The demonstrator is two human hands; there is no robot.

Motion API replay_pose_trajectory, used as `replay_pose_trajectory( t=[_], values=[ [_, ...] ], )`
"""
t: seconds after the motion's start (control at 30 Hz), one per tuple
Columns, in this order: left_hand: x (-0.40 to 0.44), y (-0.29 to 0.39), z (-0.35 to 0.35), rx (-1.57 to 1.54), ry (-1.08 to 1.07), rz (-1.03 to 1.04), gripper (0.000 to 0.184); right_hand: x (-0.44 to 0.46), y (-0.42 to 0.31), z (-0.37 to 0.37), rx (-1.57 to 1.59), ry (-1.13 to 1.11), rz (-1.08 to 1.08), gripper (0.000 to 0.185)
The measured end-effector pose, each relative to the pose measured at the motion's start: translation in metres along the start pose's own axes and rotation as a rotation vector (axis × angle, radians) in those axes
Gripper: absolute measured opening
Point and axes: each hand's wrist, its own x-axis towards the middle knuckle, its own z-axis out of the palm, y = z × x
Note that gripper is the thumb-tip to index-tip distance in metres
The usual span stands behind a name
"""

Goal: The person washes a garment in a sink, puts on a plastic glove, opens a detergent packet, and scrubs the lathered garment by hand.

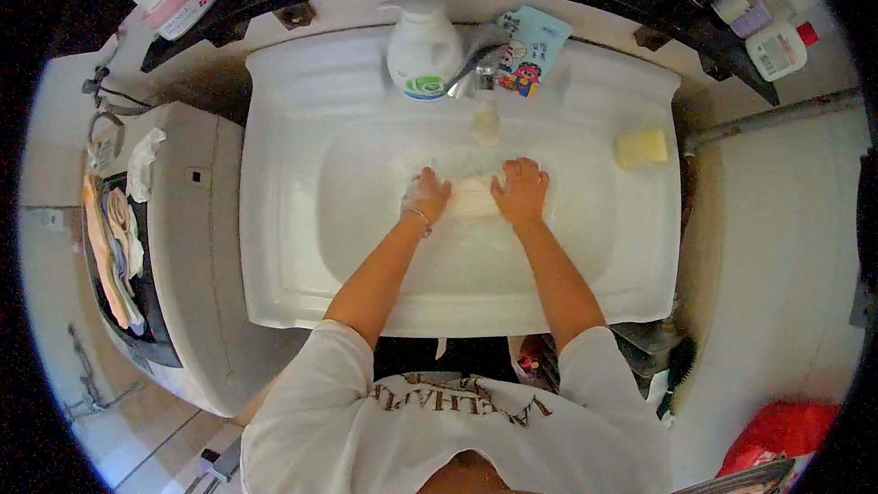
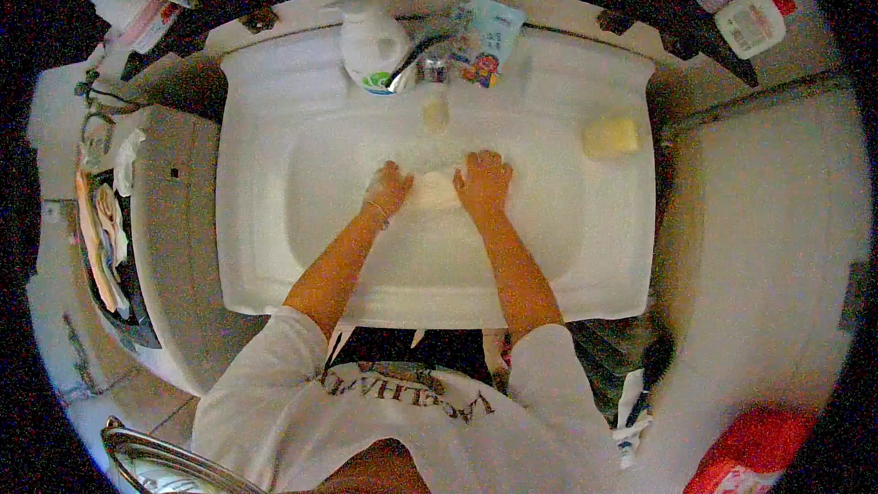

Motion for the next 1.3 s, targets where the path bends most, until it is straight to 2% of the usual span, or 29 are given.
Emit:
replay_pose_trajectory(
  t=[0.03, 0.07, 0.1, 0.17, 0.2, 0.27, 0.3, 0.37, 0.4, 0.43, 0.47, 0.5, 0.53, 0.57, 0.6, 0.7, 0.73, 0.77, 0.83, 0.9, 1.0, 1.03, 1.1, 1.13, 1.2, 1.23, 1.3],
  values=[
    [-0.002, 0.003, 0.002, 0.334, 0.127, 0.020, 0.060, -0.004, -0.006, 0.003, -0.003, 0.002, 0.002, 0.039],
    [-0.024, 0.021, 0.000, 0.573, 0.254, 0.111, 0.060, -0.009, -0.015, 0.006, -0.009, -0.005, 0.000, 0.048],
    [-0.019, 0.015, 0.007, 0.573, 0.253, 0.112, 0.060, -0.014, -0.021, 0.010, -0.015, -0.014, -0.001, 0.058],
    [-0.008, 0.007, 0.016, 0.748, 0.347, 0.431, 0.059, -0.020, -0.021, 0.028, -0.002, -0.060, -0.060, 0.065],
    [-0.006, 0.007, 0.015, 0.749, 0.349, 0.434, 0.059, -0.021, -0.020, 0.036, -0.023, -0.060, -0.110, 0.065],
    [-0.004, 0.007, 0.011, 0.777, 0.026, 0.305, 0.058, -0.023, -0.017, 0.047, -0.067, -0.091, -0.173, 0.064],
    [0.002, 0.005, 0.013, 0.780, 0.037, 0.308, 0.058, -0.023, -0.017, 0.050, -0.066, -0.080, -0.175, 0.064],
    [0.007, 0.005, 0.021, 0.886, -0.159, 0.114, 0.056, -0.020, -0.018, 0.052, -0.032, -0.242, -0.126, 0.062],
    [0.003, 0.006, 0.022, 0.959, -0.159, 0.136, 0.055, -0.020, -0.020, 0.052, -0.032, -0.240, -0.129, 0.062],
    [-0.001, 0.004, 0.020, 0.960, -0.158, 0.136, 0.055, -0.021, -0.022, 0.052, 0.052, -0.284, -0.044, 0.062],
    [-0.013, 0.012, 0.006, 0.982, -0.069, 0.231, 0.054, -0.020, -0.026, 0.046, 0.135, -0.325, 0.042, 0.062],
    [-0.011, 0.012, 0.004, 0.991, -0.017, 0.282, 0.053, -0.020, -0.028, 0.039, 0.133, -0.316, 0.041, 0.062],
    [-0.009, 0.013, 0.002, 1.000, 0.036, 0.331, 0.053, -0.022, -0.028, 0.032, 0.074, -0.179, -0.014, 0.063],
    [0.004, 0.001, 0.015, 0.893, 0.221, 0.466, 0.053, -0.024, -0.029, 0.026, 0.018, -0.048, -0.068, 0.065],
    [0.006, -0.004, 0.021, 0.775, 0.394, 0.593, 0.053, -0.026, -0.029, 0.028, 0.018, -0.054, -0.070, 0.065],
    [0.014, 0.001, 0.021, 0.757, 0.325, 0.664, 0.055, -0.021, -0.023, 0.033, -0.021, -0.055, -0.159, 0.066],
    [0.012, 0.002, 0.019, 0.754, 0.329, 0.662, 0.055, -0.019, -0.021, 0.036, -0.077, -0.108, -0.172, 0.067],
    [-0.002, 0.015, 0.000, 0.778, 0.219, 0.588, 0.055, -0.015, -0.018, 0.038, -0.131, -0.156, -0.184, 0.069],
    [0.002, 0.012, 0.004, 0.796, 0.101, 0.513, 0.055, -0.020, 0.005, 0.095, -0.105, -0.133, -0.162, 0.067],
    [0.029, -0.013, 0.035, 0.748, 0.037, 0.440, 0.056, -0.024, 0.010, 0.108, -0.076, -0.115, -0.136, 0.064],
    [0.023, -0.007, 0.021, 0.809, -0.088, 0.447, 0.056, -0.016, -0.006, 0.070, -0.013, -0.168, -0.235, 0.066],
    [0.023, -0.009, 0.021, 0.813, -0.082, 0.450, 0.056, -0.016, -0.011, 0.055, 0.076, -0.091, -0.160, 0.066],
    [0.012, -0.025, 0.033, 0.677, 0.418, 0.656, 0.056, -0.022, -0.024, 0.020, 0.169, -0.033, -0.080, 0.067],
    [0.004, -0.020, 0.029, 0.678, 0.411, 0.654, 0.056, -0.020, -0.031, -0.003, 0.089, -0.243, -0.026, 0.068],
    [-0.011, 0.001, 0.011, 0.869, 0.084, 0.408, 0.055, -0.015, -0.031, -0.008, 0.008, -0.447, 0.028, 0.068],
    [-0.009, 0.001, 0.012, 0.869, 0.084, 0.408, 0.055, -0.014, -0.023, 0.002, -0.052, -0.425, -0.034, 0.068],
    [-0.003, -0.005, 0.019, 0.887, -0.066, 0.328, 0.052, -0.015, -0.004, 0.028, -0.169, -0.382, -0.163, 0.067]
  ],
)
